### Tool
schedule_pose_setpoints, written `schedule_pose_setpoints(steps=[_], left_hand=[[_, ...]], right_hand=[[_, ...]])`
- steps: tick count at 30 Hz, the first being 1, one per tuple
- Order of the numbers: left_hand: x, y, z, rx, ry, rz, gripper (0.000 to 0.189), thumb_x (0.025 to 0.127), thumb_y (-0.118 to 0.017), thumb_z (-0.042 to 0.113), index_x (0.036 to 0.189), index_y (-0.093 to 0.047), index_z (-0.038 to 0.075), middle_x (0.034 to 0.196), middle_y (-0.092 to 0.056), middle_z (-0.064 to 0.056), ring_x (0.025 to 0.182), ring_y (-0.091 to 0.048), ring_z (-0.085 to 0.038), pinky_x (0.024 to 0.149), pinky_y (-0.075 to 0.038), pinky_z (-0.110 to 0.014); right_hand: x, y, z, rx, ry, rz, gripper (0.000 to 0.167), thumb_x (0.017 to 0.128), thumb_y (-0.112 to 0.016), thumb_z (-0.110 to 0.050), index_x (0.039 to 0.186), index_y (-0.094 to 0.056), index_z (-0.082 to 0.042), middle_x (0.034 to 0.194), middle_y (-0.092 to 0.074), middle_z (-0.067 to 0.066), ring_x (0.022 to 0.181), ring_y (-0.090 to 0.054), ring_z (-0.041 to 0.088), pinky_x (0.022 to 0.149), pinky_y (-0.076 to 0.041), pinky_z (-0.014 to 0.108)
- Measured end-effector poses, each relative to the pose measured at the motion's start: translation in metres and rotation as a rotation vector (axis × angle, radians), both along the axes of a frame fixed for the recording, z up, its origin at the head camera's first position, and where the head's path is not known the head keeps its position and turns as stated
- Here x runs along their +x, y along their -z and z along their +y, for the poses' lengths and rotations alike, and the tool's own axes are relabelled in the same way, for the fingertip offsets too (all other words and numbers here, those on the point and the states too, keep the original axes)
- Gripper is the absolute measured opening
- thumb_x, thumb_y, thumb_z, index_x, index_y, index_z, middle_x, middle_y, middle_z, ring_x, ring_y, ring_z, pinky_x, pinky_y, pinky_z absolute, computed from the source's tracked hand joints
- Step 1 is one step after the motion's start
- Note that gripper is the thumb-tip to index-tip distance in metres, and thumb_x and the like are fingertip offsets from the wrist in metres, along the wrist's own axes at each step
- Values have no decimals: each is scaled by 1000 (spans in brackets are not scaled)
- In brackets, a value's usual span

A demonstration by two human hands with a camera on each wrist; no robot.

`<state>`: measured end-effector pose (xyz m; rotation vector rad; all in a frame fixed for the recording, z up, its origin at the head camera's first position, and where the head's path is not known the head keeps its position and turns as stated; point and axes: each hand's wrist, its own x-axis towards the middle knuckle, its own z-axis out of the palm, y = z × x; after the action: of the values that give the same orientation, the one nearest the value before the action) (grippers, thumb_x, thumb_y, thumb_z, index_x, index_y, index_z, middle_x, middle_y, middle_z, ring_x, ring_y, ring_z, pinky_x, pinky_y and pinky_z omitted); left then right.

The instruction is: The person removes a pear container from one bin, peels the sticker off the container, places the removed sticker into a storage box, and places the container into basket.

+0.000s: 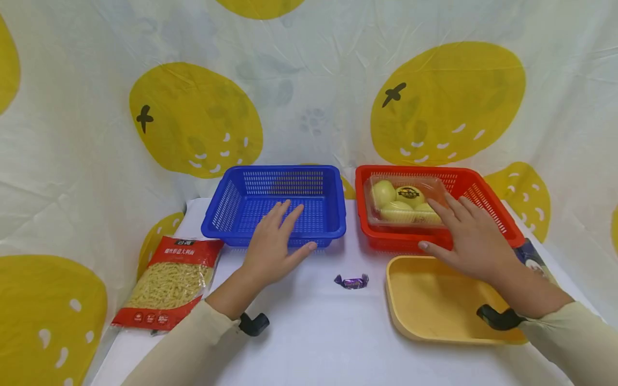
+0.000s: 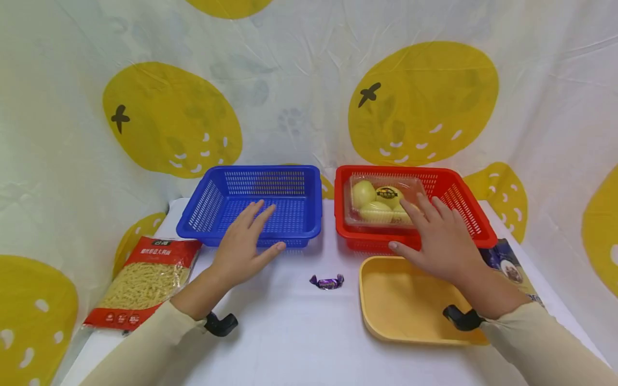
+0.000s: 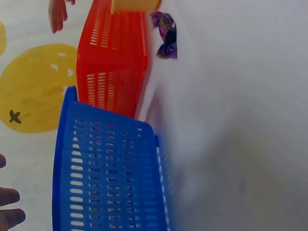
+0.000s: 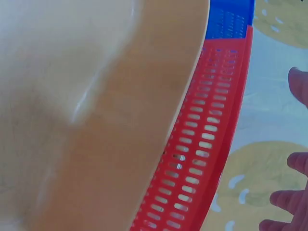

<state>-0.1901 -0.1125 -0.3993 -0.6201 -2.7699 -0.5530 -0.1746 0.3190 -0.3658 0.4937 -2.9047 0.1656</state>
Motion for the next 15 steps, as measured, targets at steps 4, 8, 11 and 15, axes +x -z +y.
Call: schedule_pose_setpoints(steps=[4,8,11,15], left_hand=[[-2,-3,10,42,16,-6,87,100,-52,73,170,-30,26,176,-26,-11,163,-19,-36,124,-27,-68],[-5,-6,20,71,31,-9,86,101,-50,73,170,-31,26,176,-26,-10,162,-21,-36,122,-29,-68],[-8,-7,27,77,36,-9,86,101,-49,74,170,-31,26,176,-26,-9,162,-23,-36,122,-31,-67],[-12,-7,35,91,38,-12,85,102,-49,73,170,-31,26,176,-27,-8,161,-24,-34,121,-33,-67]], right_hand=[[-7,-2,6,-23,8,-50,108,92,-73,-68,173,-19,-22,170,-27,29,150,-25,57,118,-22,79],[-17,-4,13,-61,6,-83,108,93,-73,-66,174,-14,-25,174,-23,24,150,-26,56,116,-24,80],[-24,-4,19,-77,-5,-77,108,93,-75,-63,174,-12,-27,173,-25,24,149,-30,57,114,-27,80],[-30,-4,27,-99,-14,-85,106,94,-76,-58,174,-12,-28,170,-30,26,148,-32,57,113,-29,80]])
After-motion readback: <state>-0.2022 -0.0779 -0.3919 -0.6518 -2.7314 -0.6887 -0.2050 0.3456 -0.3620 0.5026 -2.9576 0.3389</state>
